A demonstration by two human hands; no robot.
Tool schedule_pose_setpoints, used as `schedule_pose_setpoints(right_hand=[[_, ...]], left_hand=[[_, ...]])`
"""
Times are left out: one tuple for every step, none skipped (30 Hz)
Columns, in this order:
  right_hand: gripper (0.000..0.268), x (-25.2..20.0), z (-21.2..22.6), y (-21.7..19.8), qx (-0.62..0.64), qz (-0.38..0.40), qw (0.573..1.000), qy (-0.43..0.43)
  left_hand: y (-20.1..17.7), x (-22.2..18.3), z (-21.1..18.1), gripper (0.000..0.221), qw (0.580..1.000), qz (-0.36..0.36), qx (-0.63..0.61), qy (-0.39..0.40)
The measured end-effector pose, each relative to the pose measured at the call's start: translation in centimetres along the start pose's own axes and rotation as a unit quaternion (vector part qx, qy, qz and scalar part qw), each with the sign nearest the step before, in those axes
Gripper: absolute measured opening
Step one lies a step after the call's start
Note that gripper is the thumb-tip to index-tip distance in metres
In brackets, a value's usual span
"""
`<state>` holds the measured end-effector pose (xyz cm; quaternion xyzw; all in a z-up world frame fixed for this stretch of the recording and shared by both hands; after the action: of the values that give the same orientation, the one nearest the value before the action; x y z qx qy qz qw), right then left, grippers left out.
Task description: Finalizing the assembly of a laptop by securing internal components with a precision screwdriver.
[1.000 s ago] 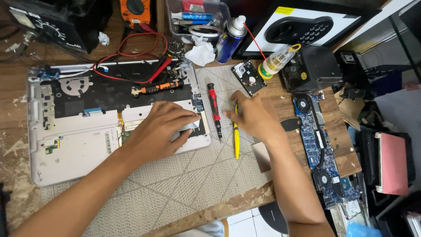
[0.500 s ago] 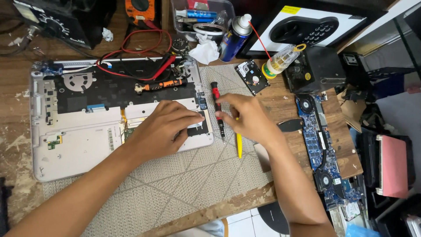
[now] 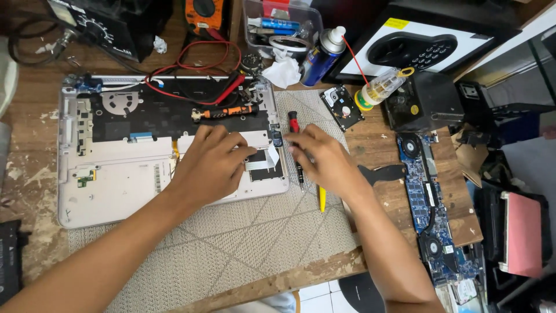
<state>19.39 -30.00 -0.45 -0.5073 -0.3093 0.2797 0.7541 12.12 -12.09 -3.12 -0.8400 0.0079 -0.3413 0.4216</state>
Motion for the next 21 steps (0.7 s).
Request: schedule_pose_setpoints(right_hand=[[0.028, 0.0, 0.5, -0.6, 0.000, 0.001, 1.000, 0.000], [0.033, 0.1, 0.6, -1.1, -0.014, 0.010, 0.999, 0.027], [0.039, 0.1, 0.7, -1.7, -0.029, 0.018, 0.998, 0.055], [0.039, 0.1, 0.3, -1.2, -0.029, 0.018, 0.998, 0.056], [0.048, 0.0, -0.3, -0.7, -0.025, 0.014, 0.997, 0.072], [0.059, 0.0, -0.8, -0.2, -0.020, 0.010, 0.996, 0.087], [0.059, 0.0, -1.1, 0.3, -0.020, 0.010, 0.996, 0.088], [0.060, 0.0, -1.4, 0.8, 0.010, 0.001, 0.995, 0.100], [0.061, 0.0, -1.7, 1.3, 0.040, -0.009, 0.993, 0.110], [0.061, 0.0, -2.0, 1.7, 0.040, -0.007, 0.993, 0.110], [0.063, 0.0, -2.4, 1.9, 0.056, -0.025, 0.992, 0.111], [0.066, 0.0, -2.7, 2.0, 0.073, -0.044, 0.990, 0.112], [0.066, 0.0, -2.5, 1.7, 0.072, -0.043, 0.990, 0.111], [0.068, 0.1, -2.4, 1.2, 0.092, -0.058, 0.987, 0.116], [0.071, 0.1, -2.3, 0.8, 0.111, -0.071, 0.984, 0.121], [0.071, -0.1, -2.5, 1.1, 0.111, -0.071, 0.984, 0.120], [0.077, -0.2, -2.5, 0.9, 0.176, -0.113, 0.974, 0.085], [0.084, -0.4, -2.5, 0.8, 0.240, -0.154, 0.957, 0.050], [0.084, -0.5, -2.4, 0.7, 0.241, -0.152, 0.957, 0.048], [0.084, -0.6, -2.2, 0.7, 0.300, -0.153, 0.941, 0.030], [0.085, -0.7, -2.0, 0.6, 0.357, -0.153, 0.921, 0.014]], left_hand=[[0.1, -0.1, 0.0, 0.019, 1.000, 0.000, -0.001, -0.001], [0.3, -0.1, 0.0, 0.015, 1.000, 0.006, -0.001, -0.001], [0.5, 0.0, 0.1, 0.012, 1.000, 0.012, 0.000, 0.001], [0.3, 0.1, 0.0, 0.012, 1.000, 0.012, 0.000, 0.002], [0.1, 0.3, 0.0, 0.012, 1.000, 0.018, -0.009, -0.006], [0.0, 0.4, 0.0, 0.013, 0.999, 0.024, -0.017, -0.013], [-0.1, 0.5, -0.1, 0.013, 0.999, 0.024, -0.018, -0.013], [-0.1, 0.5, 0.0, 0.014, 0.999, 0.026, -0.035, -0.030], [-0.2, 0.5, 0.1, 0.015, 0.997, 0.028, -0.051, -0.049], [-0.3, 0.5, 0.2, 0.015, 0.997, 0.028, -0.052, -0.050], [-0.4, 0.6, 0.4, 0.019, 0.996, 0.016, -0.071, -0.056], [-0.6, 0.6, 0.5, 0.023, 0.994, 0.004, -0.091, -0.063], [-0.2, 0.4, 0.9, 0.023, 0.994, 0.002, -0.090, -0.063], [-0.2, 0.2, 1.3, 0.025, 0.992, -0.019, -0.107, -0.067], [-0.1, -0.1, 1.8, 0.027, 0.989, -0.041, -0.123, -0.070], [-0.3, 0.0, 1.8, 0.027, 0.989, -0.042, -0.122, -0.071], [-0.4, 0.0, 2.1, 0.026, 0.982, -0.039, -0.153, -0.104], [-0.5, 0.0, 2.5, 0.025, 0.973, -0.037, -0.184, -0.136], [-0.8, 0.2, 2.4, 0.025, 0.973, -0.038, -0.182, -0.138], [-0.8, 0.4, 2.4, 0.026, 0.969, -0.019, -0.197, -0.146], [-0.8, 0.5, 2.3, 0.026, 0.965, 0.001, -0.212, -0.154]])
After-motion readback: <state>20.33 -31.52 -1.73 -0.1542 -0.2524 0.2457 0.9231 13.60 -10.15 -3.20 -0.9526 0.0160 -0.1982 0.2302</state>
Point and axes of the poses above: each hand's wrist, its own x-axis towards the middle knuckle, its own y-axis out of the palm, z = x × y, the point moved 6 cm from there along x, towards the middle knuckle, and after that the axes turned 11 degrees about -x, right-handed, at the moved point
